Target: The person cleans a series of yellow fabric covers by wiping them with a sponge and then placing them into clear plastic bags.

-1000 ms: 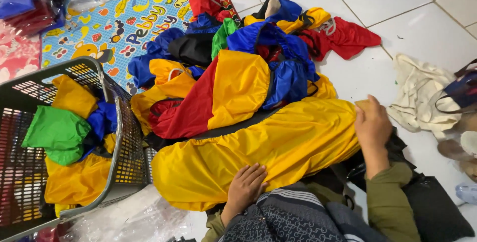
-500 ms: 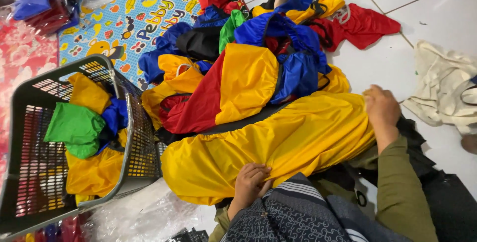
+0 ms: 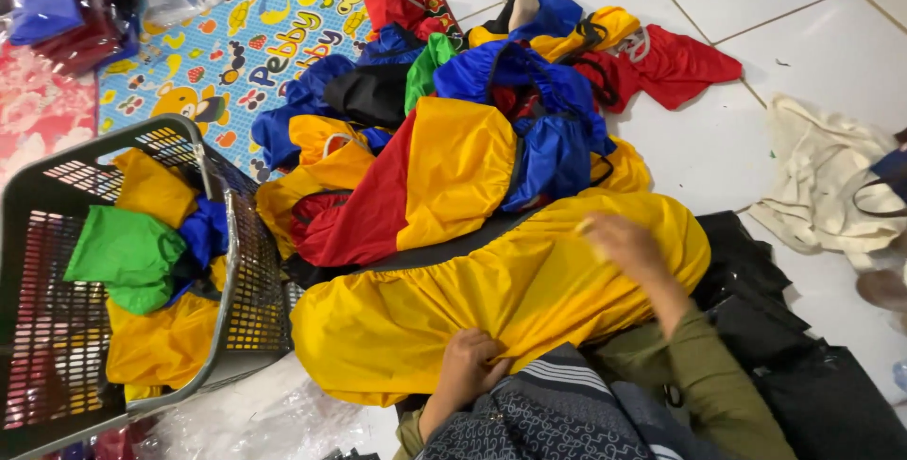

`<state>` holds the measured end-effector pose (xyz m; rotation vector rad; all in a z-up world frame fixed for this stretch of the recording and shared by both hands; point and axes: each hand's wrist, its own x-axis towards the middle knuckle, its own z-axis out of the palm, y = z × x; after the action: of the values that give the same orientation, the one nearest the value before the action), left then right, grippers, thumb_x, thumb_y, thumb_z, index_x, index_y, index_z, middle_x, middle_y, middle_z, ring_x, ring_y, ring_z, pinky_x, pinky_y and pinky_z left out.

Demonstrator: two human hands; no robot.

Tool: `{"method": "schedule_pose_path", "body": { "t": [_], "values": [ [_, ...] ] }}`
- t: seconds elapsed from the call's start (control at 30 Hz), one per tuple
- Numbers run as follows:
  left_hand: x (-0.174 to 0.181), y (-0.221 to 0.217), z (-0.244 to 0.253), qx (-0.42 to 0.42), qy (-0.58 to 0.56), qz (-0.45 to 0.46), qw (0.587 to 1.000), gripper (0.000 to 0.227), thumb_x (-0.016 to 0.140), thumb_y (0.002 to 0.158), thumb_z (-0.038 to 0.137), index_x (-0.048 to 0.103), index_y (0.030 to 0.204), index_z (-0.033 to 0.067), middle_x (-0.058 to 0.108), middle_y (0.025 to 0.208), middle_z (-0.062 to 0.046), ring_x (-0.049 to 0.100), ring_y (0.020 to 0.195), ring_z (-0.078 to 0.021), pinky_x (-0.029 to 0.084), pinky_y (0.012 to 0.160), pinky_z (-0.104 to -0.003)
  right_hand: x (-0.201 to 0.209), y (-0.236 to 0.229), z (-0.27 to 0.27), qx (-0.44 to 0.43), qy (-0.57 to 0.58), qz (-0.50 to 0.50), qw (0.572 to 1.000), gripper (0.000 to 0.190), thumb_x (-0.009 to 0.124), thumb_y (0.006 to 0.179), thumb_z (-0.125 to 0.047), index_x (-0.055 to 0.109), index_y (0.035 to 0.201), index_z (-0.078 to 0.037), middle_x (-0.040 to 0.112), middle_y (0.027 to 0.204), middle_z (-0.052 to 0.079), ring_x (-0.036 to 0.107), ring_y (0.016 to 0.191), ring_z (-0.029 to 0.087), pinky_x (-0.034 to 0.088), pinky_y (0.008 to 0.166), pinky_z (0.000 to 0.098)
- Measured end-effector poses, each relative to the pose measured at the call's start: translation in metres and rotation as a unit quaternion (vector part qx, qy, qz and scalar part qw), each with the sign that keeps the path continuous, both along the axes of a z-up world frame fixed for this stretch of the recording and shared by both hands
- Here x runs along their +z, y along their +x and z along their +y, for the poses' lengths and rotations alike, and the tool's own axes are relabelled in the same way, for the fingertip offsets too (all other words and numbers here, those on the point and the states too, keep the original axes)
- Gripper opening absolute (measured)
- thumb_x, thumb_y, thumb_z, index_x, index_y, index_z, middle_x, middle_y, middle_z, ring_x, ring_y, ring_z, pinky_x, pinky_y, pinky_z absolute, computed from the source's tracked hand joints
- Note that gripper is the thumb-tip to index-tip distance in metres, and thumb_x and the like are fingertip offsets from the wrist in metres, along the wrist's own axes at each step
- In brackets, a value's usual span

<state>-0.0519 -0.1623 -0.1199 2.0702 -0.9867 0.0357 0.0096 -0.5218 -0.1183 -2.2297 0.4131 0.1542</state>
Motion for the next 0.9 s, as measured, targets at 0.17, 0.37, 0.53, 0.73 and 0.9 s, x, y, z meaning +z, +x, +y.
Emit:
{"method": "schedule_pose_path", "body": {
  "t": [0.17, 0.37, 0.53, 0.73, 0.9],
  "values": [
    [0.045, 0.015, -0.002, -0.026, -0.009, 0.032, 0.999, 0.036, 0.069, 0.098, 0.041, 0.072, 0.084, 0.0081, 0.068, 0.075, -0.006, 0.063, 0.08, -0.0268, 0.048, 0.073, -0.042, -0.032, 0.002, -0.101, -0.145, -0.379, -0.292, 0.866, 0.037, 0.069, 0.102, -0.022, 0.072, 0.136, -0.007, 0.074, 0.117, 0.019, 0.069, 0.1, 0.039, 0.055, 0.08, 0.0519],
    [0.018, 0.038, -0.012, 0.187, 0.115, -0.087, 0.972, 0.076, 0.079, 0.086, 0.042, 0.044, 0.146, 0.0125, 0.04, 0.154, -0.015, 0.033, 0.143, -0.0386, 0.028, 0.118, -0.053, 0.045, -0.011, 0.087, 0.083, -0.039, -0.263, 0.96, 0.032, 0.063, 0.1, -0.027, 0.068, 0.128, -0.012, 0.069, 0.133, 0.01, 0.064, 0.123, 0.031, 0.049, 0.105, 0.0441],
    [-0.006, 0.026, -0.007, 0.199, 0.329, -0.166, 0.908, 0.086, 0.034, 0.102, 0.068, 0.023, 0.164, 0.0105, 0.014, 0.172, -0.019, 0.009, 0.159, -0.0377, 0.004, 0.125, -0.057, -0.017, 0.008, 0.075, 0.378, -0.055, -0.286, 0.879, 0.024, 0.071, 0.094, -0.023, 0.073, 0.118, -0.027, 0.073, 0.119, -0.001, 0.074, 0.085, 0.016, 0.066, 0.06, 0.025],
    [0.001, 0.017, -0.004, 0.193, 0.277, -0.112, 0.935, 0.081, 0.041, 0.101, 0.063, 0.027, 0.164, 0.0149, 0.019, 0.171, -0.016, 0.015, 0.158, -0.0367, 0.008, 0.125, -0.056, -0.036, 0.038, -0.063, -0.079, -0.301, -0.184, 0.932, 0.041, 0.066, 0.102, -0.02, 0.065, 0.139, -0.003, 0.071, 0.119, 0.024, 0.066, 0.105, 0.045, 0.053, 0.085, 0.056],
    [-0.005, 0.019, -0.007, 0.2, 0.213, -0.112, 0.95, 0.071, 0.051, 0.097, 0.059, 0.051, 0.151, 0.0134, 0.041, 0.162, -0.013, 0.032, 0.151, -0.0389, 0.018, 0.122, -0.058, 0.009, 0.038, 0.073, -0.056, -0.074, -0.337, 0.937, 0.035, 0.058, 0.104, -0.035, 0.066, 0.127, -0.011, 0.073, 0.121, 0.011, 0.07, 0.11, 0.031, 0.055, 0.094, 0.0424]
  ]
}}
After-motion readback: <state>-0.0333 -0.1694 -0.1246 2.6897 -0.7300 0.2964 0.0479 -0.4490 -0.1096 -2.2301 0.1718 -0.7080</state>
